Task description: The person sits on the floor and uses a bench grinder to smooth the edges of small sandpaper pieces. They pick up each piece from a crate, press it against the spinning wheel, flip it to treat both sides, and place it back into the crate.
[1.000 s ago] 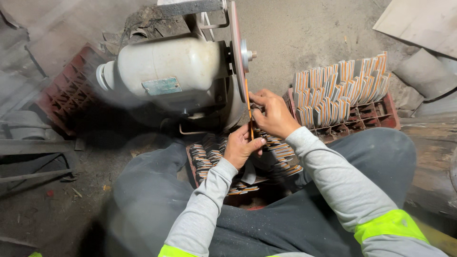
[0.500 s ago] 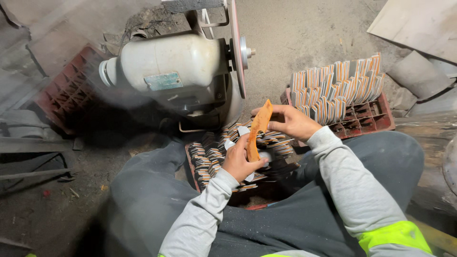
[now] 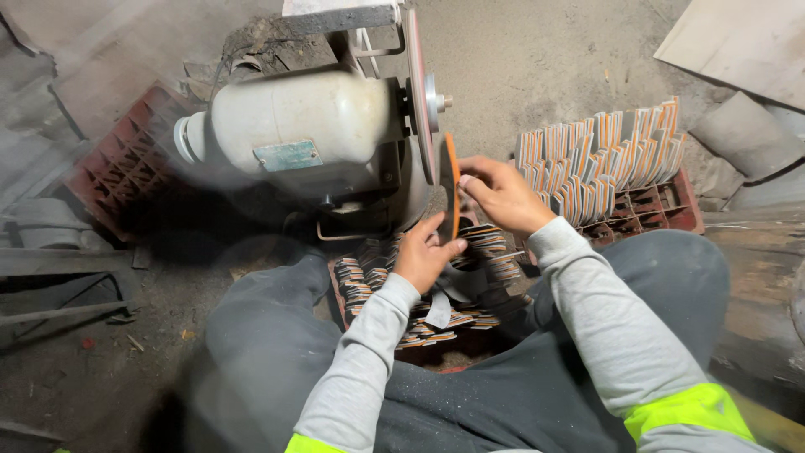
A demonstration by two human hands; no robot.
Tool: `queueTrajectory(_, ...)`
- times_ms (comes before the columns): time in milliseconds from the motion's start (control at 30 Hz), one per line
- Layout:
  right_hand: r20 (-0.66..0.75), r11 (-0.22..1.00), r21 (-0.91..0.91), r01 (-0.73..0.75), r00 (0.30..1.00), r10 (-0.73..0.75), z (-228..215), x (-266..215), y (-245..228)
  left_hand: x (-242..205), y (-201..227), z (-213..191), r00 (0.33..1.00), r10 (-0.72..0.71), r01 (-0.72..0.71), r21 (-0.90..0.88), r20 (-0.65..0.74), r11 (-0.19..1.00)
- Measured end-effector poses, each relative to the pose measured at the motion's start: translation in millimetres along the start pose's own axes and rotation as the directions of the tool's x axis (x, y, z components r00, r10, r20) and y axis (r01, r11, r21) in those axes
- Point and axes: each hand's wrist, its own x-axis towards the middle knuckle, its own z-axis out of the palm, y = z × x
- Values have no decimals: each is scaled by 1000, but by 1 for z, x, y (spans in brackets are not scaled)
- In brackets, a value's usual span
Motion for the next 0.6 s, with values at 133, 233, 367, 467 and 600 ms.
queueTrajectory(133, 58, 777, -391, 493, 856, -514, 13, 23, -3, 28, -10, -22, 985, 107, -85, -161, 134, 983)
queueTrajectory(233, -66, 978, -119, 174, 981, -182, 23, 30, -13, 38, -2, -24, 991, 28, -1, -195, 133, 981)
queueTrajectory(367, -88, 904, -339, 261, 948, -307, 26, 23, -17, 31, 2, -20, 988, 53, -14, -261, 145, 965)
queueTrajectory(467, -82, 864, -384, 325, 920, -382, 29, 9, -11, 13, -2, -18, 985, 75, -31, -270, 154, 962)
queueTrajectory(600, -41, 818, -411, 402, 888, -457, 33, -17, -7, -15, -14, -12, 989, 74, -37, -263, 132, 964)
